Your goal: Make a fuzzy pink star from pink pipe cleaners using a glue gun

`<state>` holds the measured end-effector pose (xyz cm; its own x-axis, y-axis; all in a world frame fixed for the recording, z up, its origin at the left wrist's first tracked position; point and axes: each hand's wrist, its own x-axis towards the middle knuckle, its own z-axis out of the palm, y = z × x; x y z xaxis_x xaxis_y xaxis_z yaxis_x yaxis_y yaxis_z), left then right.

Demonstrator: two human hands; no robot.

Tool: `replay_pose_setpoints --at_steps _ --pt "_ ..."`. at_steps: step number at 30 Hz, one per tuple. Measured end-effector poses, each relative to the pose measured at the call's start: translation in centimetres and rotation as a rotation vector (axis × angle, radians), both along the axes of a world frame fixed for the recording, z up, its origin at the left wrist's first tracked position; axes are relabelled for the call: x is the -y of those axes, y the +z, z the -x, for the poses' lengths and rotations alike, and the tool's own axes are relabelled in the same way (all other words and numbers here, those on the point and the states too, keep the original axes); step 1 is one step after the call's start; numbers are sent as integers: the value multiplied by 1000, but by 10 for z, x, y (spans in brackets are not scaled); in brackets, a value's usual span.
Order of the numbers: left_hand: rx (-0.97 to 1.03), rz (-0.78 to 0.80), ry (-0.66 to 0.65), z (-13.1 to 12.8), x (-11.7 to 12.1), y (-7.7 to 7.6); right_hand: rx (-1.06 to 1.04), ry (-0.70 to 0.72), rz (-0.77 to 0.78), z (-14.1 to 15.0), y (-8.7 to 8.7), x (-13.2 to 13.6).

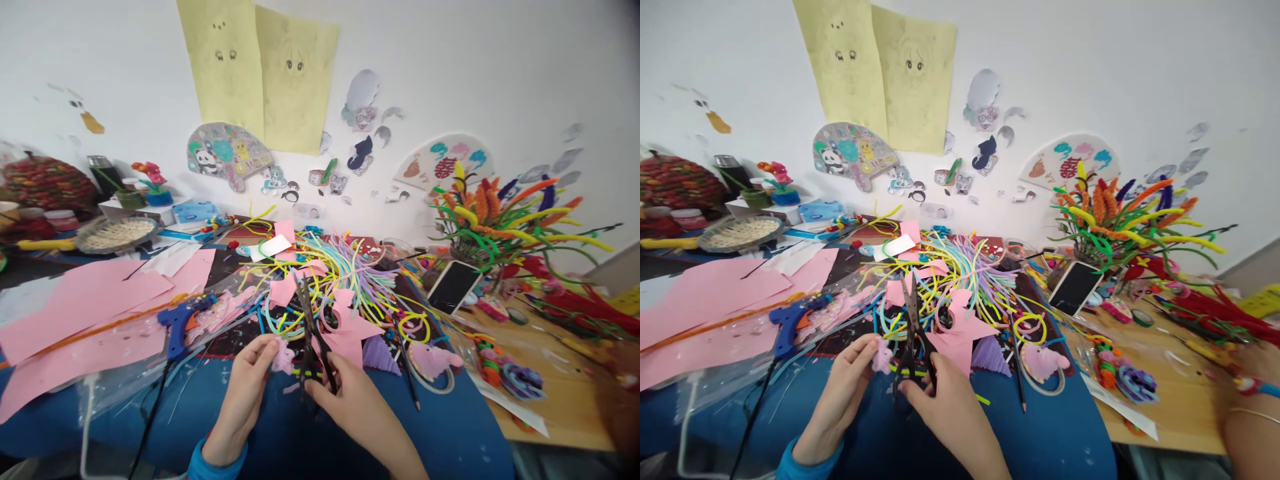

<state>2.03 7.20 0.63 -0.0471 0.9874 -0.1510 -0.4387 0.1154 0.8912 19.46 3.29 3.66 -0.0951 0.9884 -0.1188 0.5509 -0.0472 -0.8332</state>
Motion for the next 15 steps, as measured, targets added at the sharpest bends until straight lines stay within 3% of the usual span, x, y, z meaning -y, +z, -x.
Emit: replay_pose_setpoints --at_steps 4,8,10,12,15 --pt "-54 -24 162 3 -10 -9 157 -139 -132 2 10 -17" --pt "-73 30 202 3 -22 -18 20 -1 -227 -19 25 -7" --pt "-101 51 237 2 -27 -22 -43 -69 -270 -54 40 2" --pt "-155 80 283 -1 -29 -24 -2 -271 -342 -105 51 2" --pt "-282 113 278 -6 -32 -23 114 -521 -299 -194 48 -24"
